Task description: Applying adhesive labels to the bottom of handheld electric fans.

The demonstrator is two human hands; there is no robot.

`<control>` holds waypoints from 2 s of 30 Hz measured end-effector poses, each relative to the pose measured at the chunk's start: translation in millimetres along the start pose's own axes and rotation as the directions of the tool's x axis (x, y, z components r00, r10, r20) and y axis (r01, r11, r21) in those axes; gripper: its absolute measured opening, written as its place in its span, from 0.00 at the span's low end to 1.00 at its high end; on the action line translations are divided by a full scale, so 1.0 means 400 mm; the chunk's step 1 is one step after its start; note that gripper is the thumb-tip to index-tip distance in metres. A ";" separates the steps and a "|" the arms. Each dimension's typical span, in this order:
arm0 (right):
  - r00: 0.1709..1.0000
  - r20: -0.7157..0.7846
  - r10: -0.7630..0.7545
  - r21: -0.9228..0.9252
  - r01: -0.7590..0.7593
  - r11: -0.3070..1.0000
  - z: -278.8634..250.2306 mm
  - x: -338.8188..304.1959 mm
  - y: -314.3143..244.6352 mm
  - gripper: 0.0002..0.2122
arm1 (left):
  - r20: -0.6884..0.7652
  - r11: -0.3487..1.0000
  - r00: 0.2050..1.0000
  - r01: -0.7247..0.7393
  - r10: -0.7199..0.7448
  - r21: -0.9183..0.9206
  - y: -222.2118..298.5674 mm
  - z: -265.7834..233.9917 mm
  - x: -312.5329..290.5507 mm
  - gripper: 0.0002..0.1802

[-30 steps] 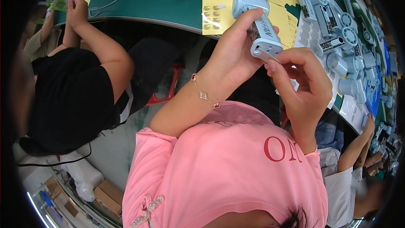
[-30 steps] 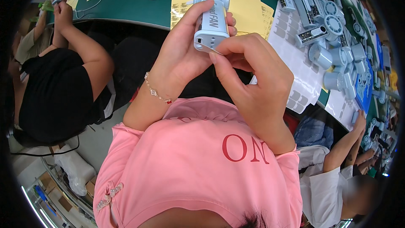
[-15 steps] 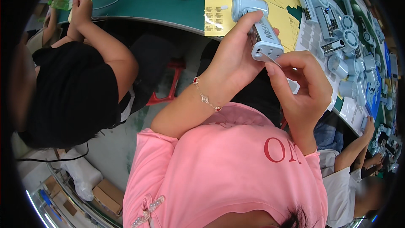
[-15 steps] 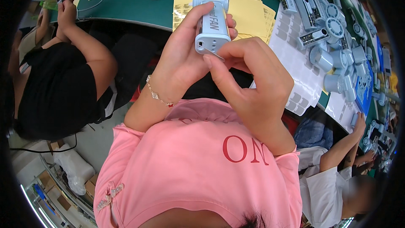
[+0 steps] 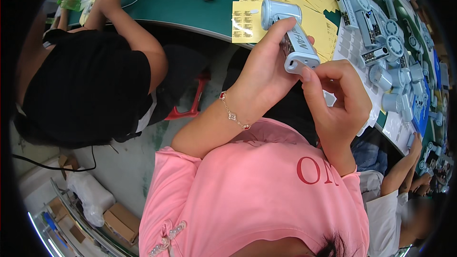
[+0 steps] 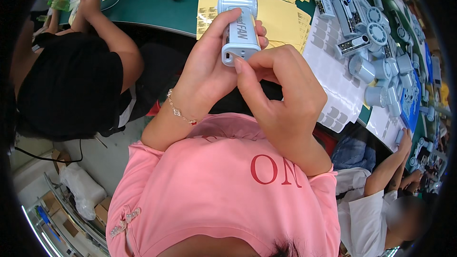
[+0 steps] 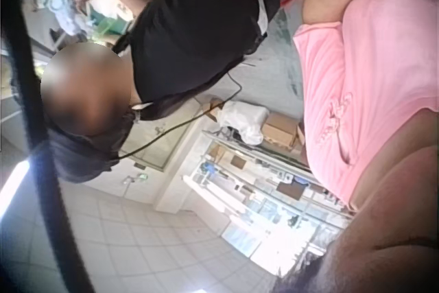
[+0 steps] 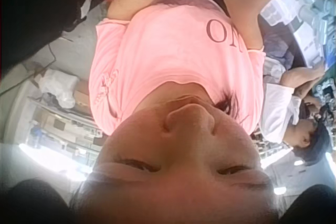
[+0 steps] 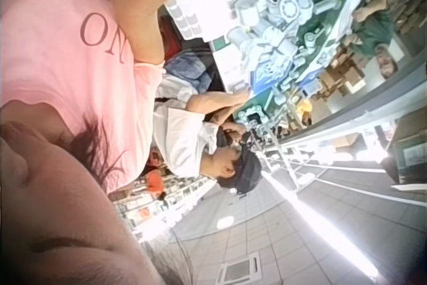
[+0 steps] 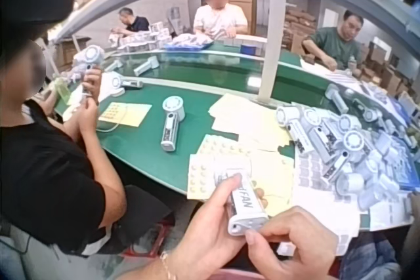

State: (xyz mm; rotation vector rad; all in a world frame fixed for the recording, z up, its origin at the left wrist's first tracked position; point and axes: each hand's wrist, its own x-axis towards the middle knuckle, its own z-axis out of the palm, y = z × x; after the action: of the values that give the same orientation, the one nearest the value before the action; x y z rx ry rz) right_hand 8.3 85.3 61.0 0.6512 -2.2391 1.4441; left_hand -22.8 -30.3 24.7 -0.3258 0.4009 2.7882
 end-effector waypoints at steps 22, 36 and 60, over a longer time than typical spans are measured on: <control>0.999 0.018 -0.051 -0.104 0.052 0.993 -0.003 -0.013 -0.004 0.07 | -0.038 0.981 0.985 -0.163 0.168 0.105 -0.009 0.004 -0.020 0.17; 0.968 0.197 0.157 0.247 -0.204 0.947 -0.023 -0.029 0.031 0.13 | 0.017 0.983 0.999 -0.037 0.035 0.181 -0.008 0.012 -0.059 0.21; 0.950 0.183 -0.251 -0.101 0.272 0.957 0.012 0.012 0.109 0.23 | 0.218 0.822 0.954 0.048 -0.206 0.567 0.103 -0.043 0.022 0.34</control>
State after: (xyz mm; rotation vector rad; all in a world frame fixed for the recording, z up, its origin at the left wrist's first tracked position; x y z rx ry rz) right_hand -21.0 95.8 29.7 1.0197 -2.2425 1.1470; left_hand -41.4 -71.1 15.9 0.1616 1.0449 2.3892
